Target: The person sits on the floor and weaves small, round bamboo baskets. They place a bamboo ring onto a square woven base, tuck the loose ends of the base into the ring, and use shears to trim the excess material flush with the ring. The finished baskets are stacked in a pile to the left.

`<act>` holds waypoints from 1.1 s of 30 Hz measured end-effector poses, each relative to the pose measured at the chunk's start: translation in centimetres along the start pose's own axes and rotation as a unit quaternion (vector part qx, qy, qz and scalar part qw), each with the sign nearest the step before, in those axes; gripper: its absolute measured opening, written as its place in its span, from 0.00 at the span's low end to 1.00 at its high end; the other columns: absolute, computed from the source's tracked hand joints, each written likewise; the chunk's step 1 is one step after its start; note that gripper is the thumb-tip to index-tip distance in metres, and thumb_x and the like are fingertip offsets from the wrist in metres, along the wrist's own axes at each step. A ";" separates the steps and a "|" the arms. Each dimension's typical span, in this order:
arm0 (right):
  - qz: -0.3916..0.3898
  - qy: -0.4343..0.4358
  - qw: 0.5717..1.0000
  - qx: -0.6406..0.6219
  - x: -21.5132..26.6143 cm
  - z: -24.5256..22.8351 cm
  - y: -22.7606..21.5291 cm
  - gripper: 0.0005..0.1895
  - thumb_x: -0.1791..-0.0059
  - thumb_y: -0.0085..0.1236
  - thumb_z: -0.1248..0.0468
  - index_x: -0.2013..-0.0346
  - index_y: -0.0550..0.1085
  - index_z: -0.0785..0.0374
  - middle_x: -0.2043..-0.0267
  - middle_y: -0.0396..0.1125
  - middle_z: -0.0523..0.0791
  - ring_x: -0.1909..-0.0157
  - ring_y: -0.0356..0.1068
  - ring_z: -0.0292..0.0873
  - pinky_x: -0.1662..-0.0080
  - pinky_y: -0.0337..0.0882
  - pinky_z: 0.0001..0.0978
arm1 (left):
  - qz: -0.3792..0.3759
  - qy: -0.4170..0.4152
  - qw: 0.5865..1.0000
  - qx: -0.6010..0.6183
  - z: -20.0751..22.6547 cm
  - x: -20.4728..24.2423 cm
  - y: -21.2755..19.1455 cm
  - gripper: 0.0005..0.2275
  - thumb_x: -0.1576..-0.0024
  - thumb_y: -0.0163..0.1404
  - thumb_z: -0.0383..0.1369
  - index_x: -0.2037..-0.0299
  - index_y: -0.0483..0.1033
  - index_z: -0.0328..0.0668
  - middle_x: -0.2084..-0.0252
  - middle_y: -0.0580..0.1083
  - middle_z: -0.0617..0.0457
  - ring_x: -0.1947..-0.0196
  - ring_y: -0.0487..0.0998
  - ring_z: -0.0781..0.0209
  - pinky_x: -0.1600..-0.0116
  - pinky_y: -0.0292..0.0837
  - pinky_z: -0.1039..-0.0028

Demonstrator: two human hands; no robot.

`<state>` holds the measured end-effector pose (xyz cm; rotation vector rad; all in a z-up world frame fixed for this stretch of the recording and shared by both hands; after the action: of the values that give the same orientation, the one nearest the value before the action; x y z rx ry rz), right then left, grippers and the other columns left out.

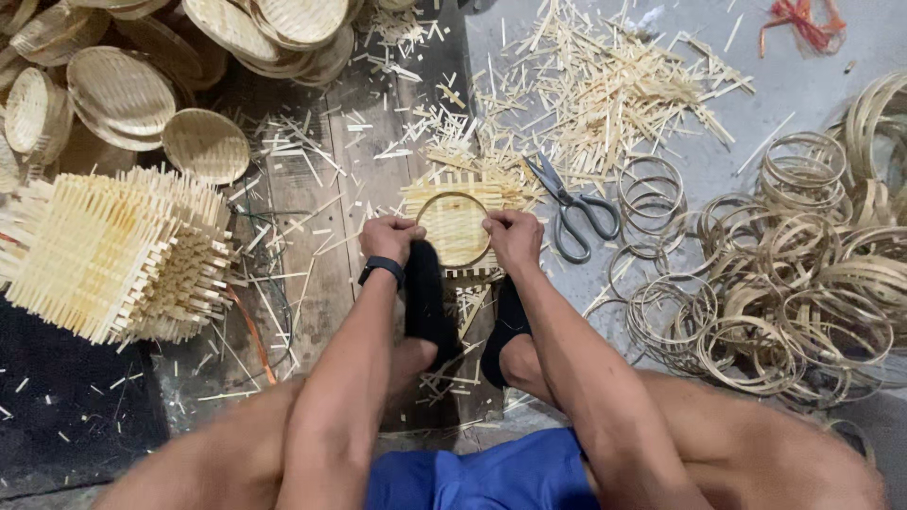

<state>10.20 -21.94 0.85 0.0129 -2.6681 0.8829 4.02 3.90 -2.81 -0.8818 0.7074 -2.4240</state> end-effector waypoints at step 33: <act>-0.148 0.338 0.898 -0.240 10.6 1.6 6.8 0.20 0.45 0.56 0.53 0.67 0.75 0.70 0.79 0.67 0.46 0.81 0.65 0.39 0.77 0.66 0.31 | 0.012 0.518 0.851 -0.084 10.3 1.4 1.7 0.09 0.43 0.57 0.36 0.57 0.85 0.44 0.55 0.76 0.46 0.52 0.72 0.44 0.49 0.67 0.60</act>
<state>-1.04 -16.34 -0.98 -0.0039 -2.0658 0.0742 10.52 -1.28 3.59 0.5116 1.2722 -2.7216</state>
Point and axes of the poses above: each hand's wrist, its own x-axis away from the middle knuckle, its own y-axis out of the palm, z = x × y, the point moved 5 cm from there along -x, towards the middle knuckle
